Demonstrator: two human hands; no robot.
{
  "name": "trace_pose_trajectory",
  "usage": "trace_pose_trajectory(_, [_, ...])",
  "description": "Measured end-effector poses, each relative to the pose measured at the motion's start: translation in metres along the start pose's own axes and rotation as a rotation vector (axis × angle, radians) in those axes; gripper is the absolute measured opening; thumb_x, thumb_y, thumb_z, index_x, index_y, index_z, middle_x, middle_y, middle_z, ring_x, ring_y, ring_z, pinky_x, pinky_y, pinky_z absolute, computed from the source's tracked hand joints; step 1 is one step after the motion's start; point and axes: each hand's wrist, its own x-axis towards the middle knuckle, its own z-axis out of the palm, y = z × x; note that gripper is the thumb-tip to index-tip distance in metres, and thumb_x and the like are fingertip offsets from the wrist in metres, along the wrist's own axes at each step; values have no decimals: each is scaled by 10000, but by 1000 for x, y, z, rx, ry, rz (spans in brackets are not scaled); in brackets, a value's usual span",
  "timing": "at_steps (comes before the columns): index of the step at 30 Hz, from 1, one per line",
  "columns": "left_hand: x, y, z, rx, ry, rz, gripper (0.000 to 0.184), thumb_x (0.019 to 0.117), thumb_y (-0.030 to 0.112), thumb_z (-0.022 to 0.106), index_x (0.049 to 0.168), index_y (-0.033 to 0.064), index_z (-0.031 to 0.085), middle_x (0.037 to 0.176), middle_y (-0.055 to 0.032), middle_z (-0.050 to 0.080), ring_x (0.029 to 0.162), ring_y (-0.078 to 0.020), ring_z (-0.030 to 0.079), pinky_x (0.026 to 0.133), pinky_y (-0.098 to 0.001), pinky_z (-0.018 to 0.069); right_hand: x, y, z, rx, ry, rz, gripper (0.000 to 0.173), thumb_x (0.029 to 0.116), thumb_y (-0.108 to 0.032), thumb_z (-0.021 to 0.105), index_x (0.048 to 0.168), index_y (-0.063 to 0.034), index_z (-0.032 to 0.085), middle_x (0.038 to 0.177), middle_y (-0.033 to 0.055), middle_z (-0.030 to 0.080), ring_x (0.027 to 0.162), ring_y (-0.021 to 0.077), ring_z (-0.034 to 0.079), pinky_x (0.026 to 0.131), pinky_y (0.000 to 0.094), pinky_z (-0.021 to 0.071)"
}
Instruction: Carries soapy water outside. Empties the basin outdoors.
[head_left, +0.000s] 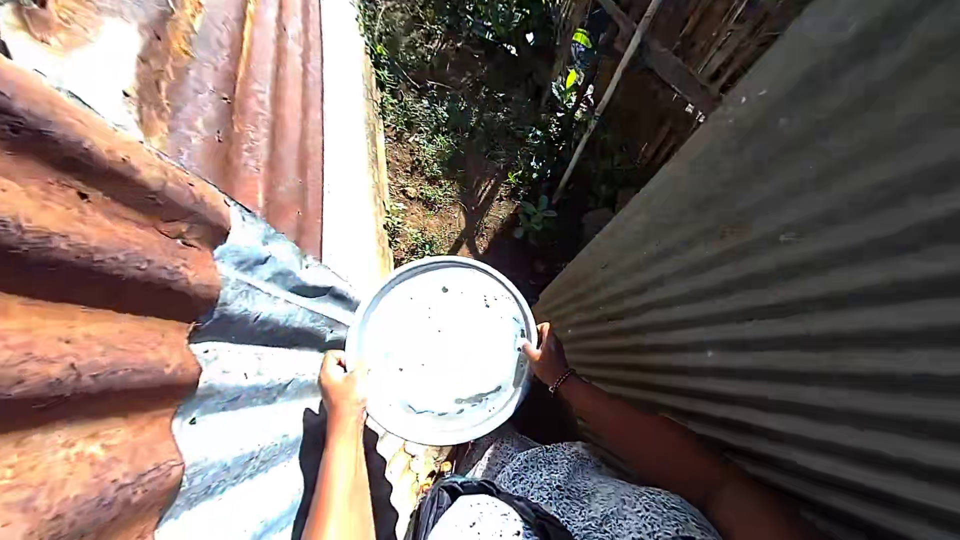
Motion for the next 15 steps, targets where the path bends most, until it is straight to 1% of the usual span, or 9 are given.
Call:
trace_pose_trajectory(3, [58, 45, 37, 105, -128, 38, 180, 839, -76, 647, 942, -63, 501, 902, -141, 520, 824, -189, 503, 761, -381, 445, 40, -2, 4, 87, 37, 140, 463, 966, -144, 657, 1333, 92, 501, 1203, 276, 633, 1115, 345, 638, 999, 466, 506])
trace_pose_trajectory(4, [76, 60, 52, 141, -174, 51, 184, 845, -89, 658, 955, -89, 510, 938, -194, 550, 865, -246, 535, 799, -441, 460, 52, -2, 5, 110, 46, 201, 454, 966, -129, 646, 1342, 78, 497, 1204, 274, 633, 1113, 347, 639, 990, 480, 508])
trace_pose_trajectory(5, [94, 73, 69, 178, -217, 63, 195, 850, -92, 674, 964, -90, 515, 954, -221, 565, 886, -283, 560, 815, -479, 475, 65, 0, 6, 134, 61, 259, 444, 968, -130, 643, 1343, 61, 501, 1201, 271, 639, 1111, 351, 643, 981, 499, 511])
trace_pose_trajectory(6, [111, 86, 86, 211, -253, 72, 213, 845, -89, 692, 968, -82, 518, 955, -239, 578, 897, -321, 579, 814, -519, 479, 77, 2, 6, 173, 80, 306, 443, 966, -133, 646, 1342, 52, 502, 1203, 270, 638, 1112, 352, 643, 975, 509, 514])
trace_pose_trajectory(8, [140, 107, 115, 254, -323, 98, 244, 847, -57, 727, 998, -74, 535, 953, -272, 600, 893, -390, 602, 790, -598, 484, 96, 3, 6, 296, 130, 355, 483, 955, -122, 676, 1353, 72, 483, 1232, 288, 618, 1128, 356, 632, 983, 498, 516])
trace_pose_trajectory(10, [163, 125, 135, 269, -372, 142, 251, 860, -25, 730, 1007, -79, 533, 939, -294, 596, 867, -428, 599, 752, -631, 474, 107, -14, 0, 413, 200, 349, 470, 955, -43, 665, 1346, 117, 459, 1242, 303, 585, 1113, 343, 610, 976, 451, 507])
trace_pose_trajectory(11, [174, 131, 143, 246, -385, 151, 250, 861, -27, 723, 1005, -83, 526, 937, -293, 586, 860, -420, 585, 747, -622, 462, 114, -24, -5, 438, 239, 336, 451, 945, -13, 665, 1325, 129, 469, 1241, 307, 579, 1114, 341, 604, 980, 440, 503])
trace_pose_trajectory(13, [192, 129, 154, 175, -387, 118, 244, 854, -48, 709, 1008, -77, 522, 951, -267, 588, 853, -364, 582, 750, -581, 475, 128, -41, -22, 418, 282, 324, 444, 946, -32, 673, 1320, 118, 486, 1259, 301, 586, 1144, 336, 607, 1003, 436, 501])
trace_pose_trajectory(15, [203, 113, 165, 66, -376, 29, 227, 849, -63, 672, 1000, -31, 507, 938, -179, 562, 811, -250, 552, 727, -472, 491, 138, -59, -44, 373, 315, 316, 465, 951, -54, 689, 1340, 99, 484, 1251, 300, 596, 1155, 349, 602, 1020, 457, 485])
